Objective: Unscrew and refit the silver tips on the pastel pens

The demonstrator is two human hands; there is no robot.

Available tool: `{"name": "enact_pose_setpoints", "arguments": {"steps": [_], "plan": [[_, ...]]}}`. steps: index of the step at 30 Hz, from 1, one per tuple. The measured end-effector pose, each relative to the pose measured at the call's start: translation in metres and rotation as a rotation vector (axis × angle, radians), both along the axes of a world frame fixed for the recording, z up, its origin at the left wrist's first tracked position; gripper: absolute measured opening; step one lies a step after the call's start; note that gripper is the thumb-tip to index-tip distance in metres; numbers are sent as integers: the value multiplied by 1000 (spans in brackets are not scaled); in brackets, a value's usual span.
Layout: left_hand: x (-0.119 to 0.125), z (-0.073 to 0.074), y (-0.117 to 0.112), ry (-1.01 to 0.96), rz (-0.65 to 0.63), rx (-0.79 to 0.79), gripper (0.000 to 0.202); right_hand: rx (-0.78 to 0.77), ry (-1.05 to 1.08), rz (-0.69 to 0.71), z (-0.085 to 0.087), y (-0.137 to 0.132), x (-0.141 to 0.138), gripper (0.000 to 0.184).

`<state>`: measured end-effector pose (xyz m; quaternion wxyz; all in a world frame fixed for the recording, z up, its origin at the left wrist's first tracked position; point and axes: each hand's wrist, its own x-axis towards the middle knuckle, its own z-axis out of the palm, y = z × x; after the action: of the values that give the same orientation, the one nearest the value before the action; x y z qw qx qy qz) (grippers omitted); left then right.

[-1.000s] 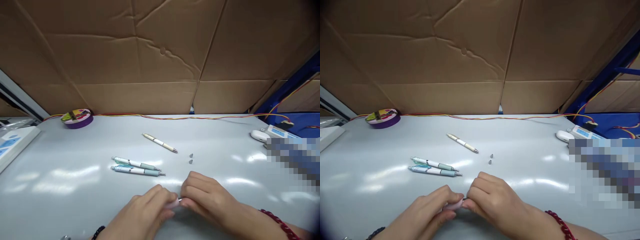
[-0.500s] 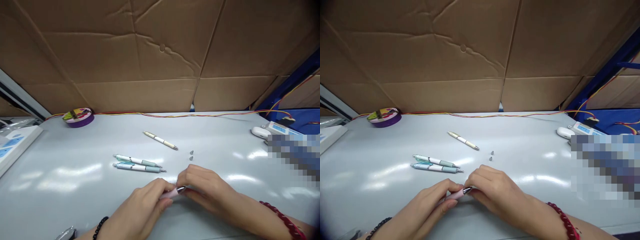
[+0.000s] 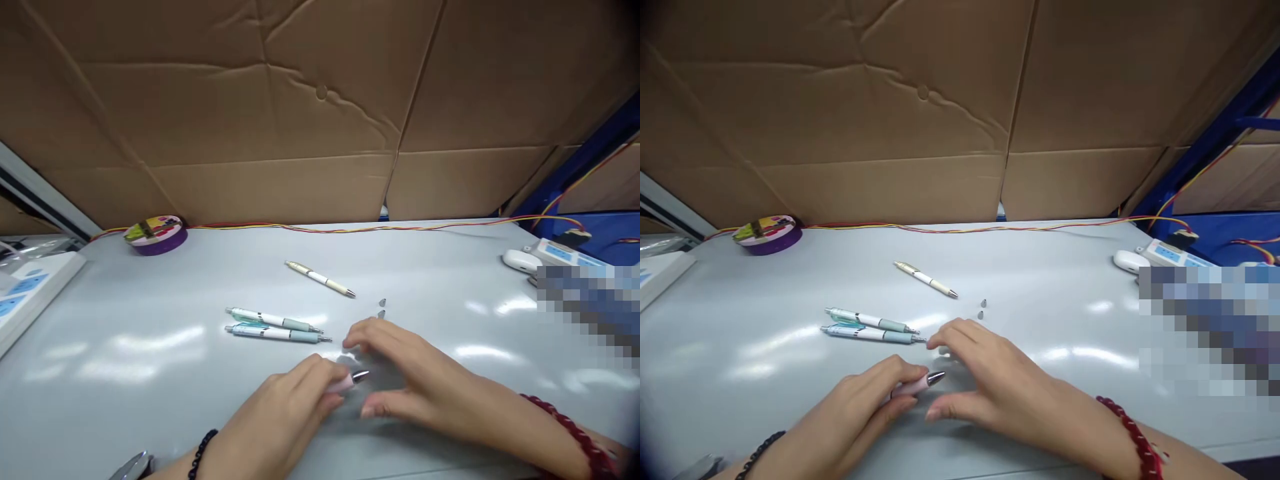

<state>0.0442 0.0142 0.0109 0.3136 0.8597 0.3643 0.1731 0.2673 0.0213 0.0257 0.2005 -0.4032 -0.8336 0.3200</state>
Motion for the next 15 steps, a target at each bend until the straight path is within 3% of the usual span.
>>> {"name": "enact_pose_setpoints", "arguments": {"steps": [2,5,11,15], "plan": [[1,2,0,12,-1,-7,18,-14,-48,-19,-1,-1,-1,24],[2,4,0,17,7,-24,17,11,-43,-7,-5,0,-2,35],[1,2,-1,60,13,19,17,8,12,58,1,5,0,20],[2,1,-1,77,-19,75,17,-36,-19,40,0,2,-2,26]]}}
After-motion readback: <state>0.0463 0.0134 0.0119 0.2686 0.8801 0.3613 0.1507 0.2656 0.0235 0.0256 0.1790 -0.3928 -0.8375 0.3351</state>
